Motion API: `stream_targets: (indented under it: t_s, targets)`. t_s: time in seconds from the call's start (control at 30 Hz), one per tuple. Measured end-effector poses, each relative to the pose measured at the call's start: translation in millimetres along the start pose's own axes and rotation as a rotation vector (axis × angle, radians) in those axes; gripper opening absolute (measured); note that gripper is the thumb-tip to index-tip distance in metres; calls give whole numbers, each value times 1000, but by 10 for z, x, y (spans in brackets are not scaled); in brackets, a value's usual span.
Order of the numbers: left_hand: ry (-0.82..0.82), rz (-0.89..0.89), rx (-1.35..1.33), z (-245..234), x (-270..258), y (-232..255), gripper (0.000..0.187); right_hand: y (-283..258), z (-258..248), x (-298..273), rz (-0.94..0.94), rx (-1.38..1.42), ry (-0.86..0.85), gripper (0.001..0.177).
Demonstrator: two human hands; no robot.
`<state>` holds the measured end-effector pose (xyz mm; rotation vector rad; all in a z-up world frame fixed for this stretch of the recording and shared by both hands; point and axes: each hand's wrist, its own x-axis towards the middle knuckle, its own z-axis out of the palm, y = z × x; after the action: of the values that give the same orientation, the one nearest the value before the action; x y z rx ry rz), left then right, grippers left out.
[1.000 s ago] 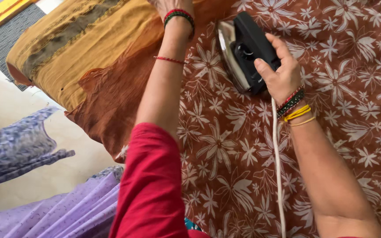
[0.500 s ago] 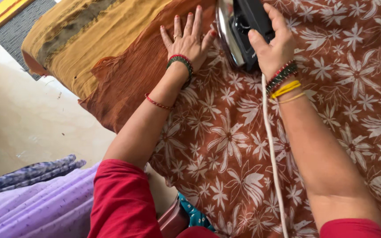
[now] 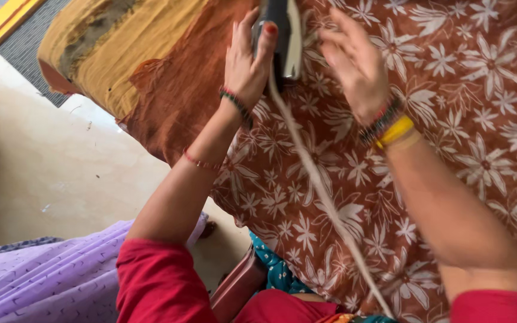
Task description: The person irons a brown and white floral pattern cloth on a flat surface using a handheld iron, smoothing the fabric with one hand while pressing with the other.
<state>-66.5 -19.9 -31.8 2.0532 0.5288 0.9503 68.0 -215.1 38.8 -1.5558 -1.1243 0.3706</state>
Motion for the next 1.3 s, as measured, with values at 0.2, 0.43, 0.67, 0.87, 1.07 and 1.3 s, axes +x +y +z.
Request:
stream_targets:
  t_s: [0.2,0.43,0.67,0.87,1.07,1.3]
  targets:
    - [61,-10,16,-12,-259,266,81,32,-380,-1432,193,-760,-160,61]
    - [-516,-27,-348,-524,-6,336,63,245,-415,-1958,1,-885,-98,68]
    - [-591,-137,-460,-290,-256,624,56,307,-439,-1974,-32,-892,-65,67]
    - [-473,110,-91,-143,-288,759,48,364,-459,-1996,-48,-931,-43,67]
    - [-673,-83,-294,-98,-398,926,46,481,-528,-2032,-74,-769,153,92]
    - [-351,-89,-161,350,-512,1138,35,480,-469,-2012,-26,-950,45,76]
